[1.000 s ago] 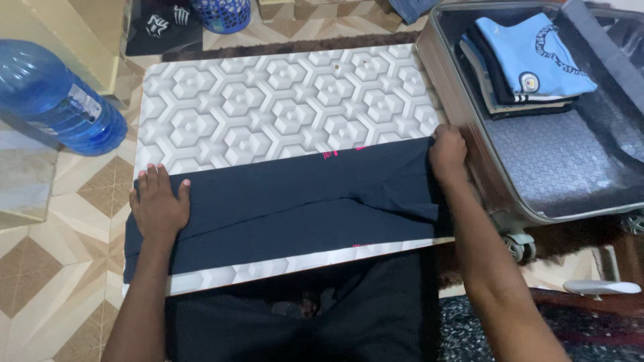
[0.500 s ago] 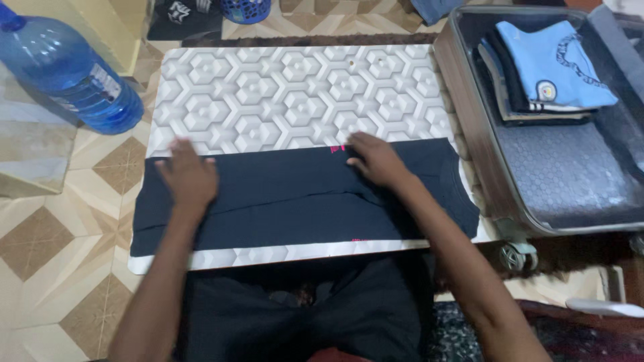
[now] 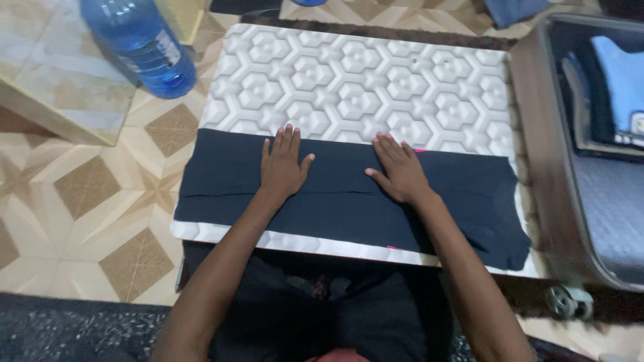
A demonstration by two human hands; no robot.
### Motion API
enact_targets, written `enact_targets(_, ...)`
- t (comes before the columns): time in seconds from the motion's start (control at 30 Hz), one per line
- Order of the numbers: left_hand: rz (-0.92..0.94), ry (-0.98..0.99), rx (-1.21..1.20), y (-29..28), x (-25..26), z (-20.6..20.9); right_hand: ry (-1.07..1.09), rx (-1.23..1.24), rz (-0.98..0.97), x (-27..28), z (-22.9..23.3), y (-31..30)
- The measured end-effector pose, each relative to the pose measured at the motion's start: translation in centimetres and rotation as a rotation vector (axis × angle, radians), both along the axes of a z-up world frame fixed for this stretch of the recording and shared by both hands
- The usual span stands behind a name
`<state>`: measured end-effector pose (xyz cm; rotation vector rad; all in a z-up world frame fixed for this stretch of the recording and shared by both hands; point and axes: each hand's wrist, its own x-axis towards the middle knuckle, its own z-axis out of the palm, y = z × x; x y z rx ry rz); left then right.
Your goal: The person folds a navy blue t-shirt by bringing the sides in, folding it in half, and then placing it inside an open suitcase on a bed.
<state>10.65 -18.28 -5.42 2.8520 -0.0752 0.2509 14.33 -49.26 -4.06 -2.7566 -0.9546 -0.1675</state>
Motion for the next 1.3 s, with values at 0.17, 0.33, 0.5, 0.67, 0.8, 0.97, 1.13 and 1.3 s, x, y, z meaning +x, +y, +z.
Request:
enact_targets(0.17,0.104,-0.031,0.007,4.6,-0.5,-0.6,-0.03,0.0,-0.002,-0.1,-0.1,0.0)
enact_targets(0.33,0.229,-0.058,0.03,9.4,-0.7,-1.5,-0.041,0.014,-0.006,-0.1,0.1,0.2)
enact_targets(0.5,0.315,-0.081,0.048,13.4,-0.8,-1.9,-0.025,-0.008,-0.025,-0.1,0.0,0.2)
enact_targets(0.67,0.341,-0.096,0.059,14.2,-2.1,-0.6,-0.022,-0.01,-0.008,-0.2,0.3,0.3)
enact_targets(0.8,0.251,-0.194,0.094,9.8,-5.8,0.3,-0.005,-0.042,-0.041,-0.4,0.0,0.2)
enact_targets(0.97,0.093,-0.021,-0.025,5.8,-11.7,1.2,-0.034,-0.027,-0.006,0.4,-0.4,0.0)
enact_targets(1.13,0.163,-0.101,0.043,10.0,-12.5,0.7,-0.055,0.011,0.029,0.0,-0.4,-0.3)
enact_targets(1.3,0.206,-0.149,0.076,12.7,-12.9,-0.8,-0.094,0.161,-0.072,-1.3,0.7,-0.4)
